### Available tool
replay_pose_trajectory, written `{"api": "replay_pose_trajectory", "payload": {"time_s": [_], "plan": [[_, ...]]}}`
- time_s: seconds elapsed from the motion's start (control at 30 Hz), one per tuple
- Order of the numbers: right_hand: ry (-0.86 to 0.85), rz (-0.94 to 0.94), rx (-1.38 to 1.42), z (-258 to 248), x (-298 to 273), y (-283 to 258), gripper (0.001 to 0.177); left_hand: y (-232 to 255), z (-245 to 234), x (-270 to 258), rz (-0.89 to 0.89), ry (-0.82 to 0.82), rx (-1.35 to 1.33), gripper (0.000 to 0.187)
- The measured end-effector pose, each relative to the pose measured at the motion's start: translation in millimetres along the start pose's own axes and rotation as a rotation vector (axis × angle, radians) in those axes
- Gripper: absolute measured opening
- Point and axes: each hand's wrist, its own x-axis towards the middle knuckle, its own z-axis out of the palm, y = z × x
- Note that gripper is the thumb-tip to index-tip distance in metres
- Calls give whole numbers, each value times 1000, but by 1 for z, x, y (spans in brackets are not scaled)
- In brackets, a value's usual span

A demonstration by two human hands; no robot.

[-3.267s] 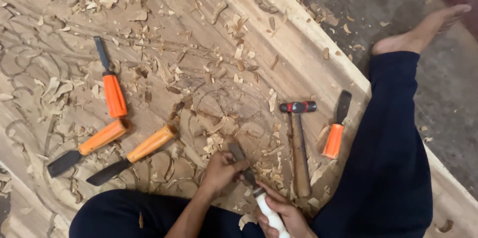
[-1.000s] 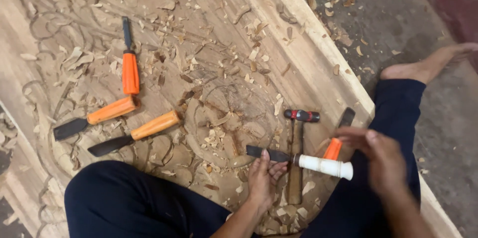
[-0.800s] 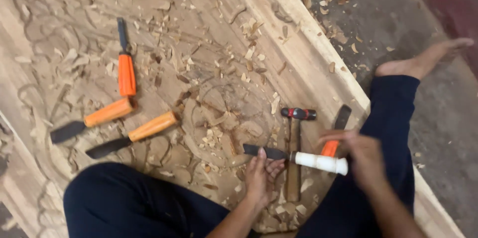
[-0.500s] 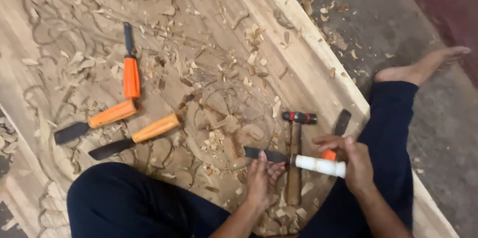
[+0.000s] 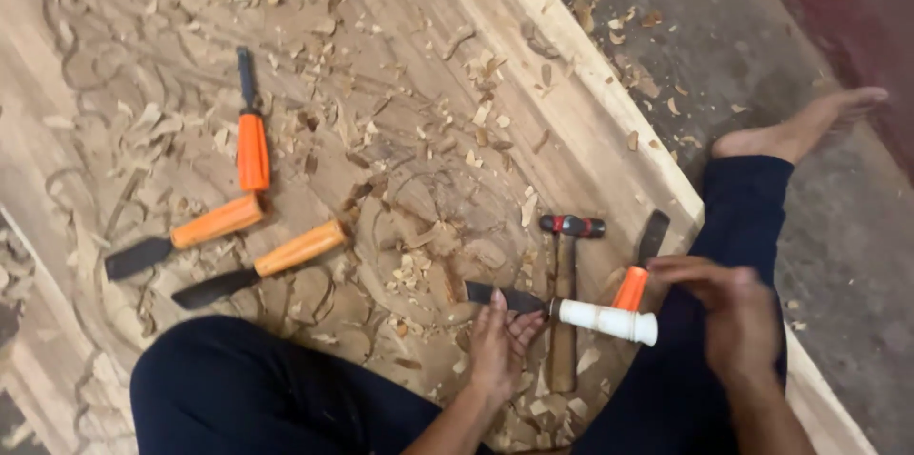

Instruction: The person handles and prepares a chisel, then carves decorative patterns into a wooden panel using chisels and a hammer.

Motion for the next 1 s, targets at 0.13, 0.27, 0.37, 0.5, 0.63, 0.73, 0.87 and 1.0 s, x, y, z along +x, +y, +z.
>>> {"api": "replay_pose_trajectory", "payload": {"time_s": [0.13, 0.27, 0.37, 0.5, 0.63, 0.73, 0.87, 1.0], "plan": [[-109, 142, 34, 59, -16, 35, 78, 5, 5, -4, -38, 16, -23, 26], [-310, -130, -229, 71, -8, -17, 45, -4, -22, -7, -10, -32, -46, 33], [-568, 667, -408, 70, -21, -55, 50, 0, -14, -6, 65, -98, -113, 24], [-501, 651, -317, 25, -54, -26, 66, 44, 33, -36, 0, -284, 437, 30], [-227, 528, -68, 24, -66, 9, 69, 120, 73, -65, 354, -111, 1933, 46], [-201, 502, 69, 32, -76, 29, 64, 130, 31, -44, 766, -68, 2184, 48], [-243, 517, 40, 42, -79, 37, 64, 142, 37, -48, 677, 6, 2177, 17], [-291, 570, -18, 39, -76, 42, 67, 152, 21, -52, 673, -227, 2050, 18]]}}
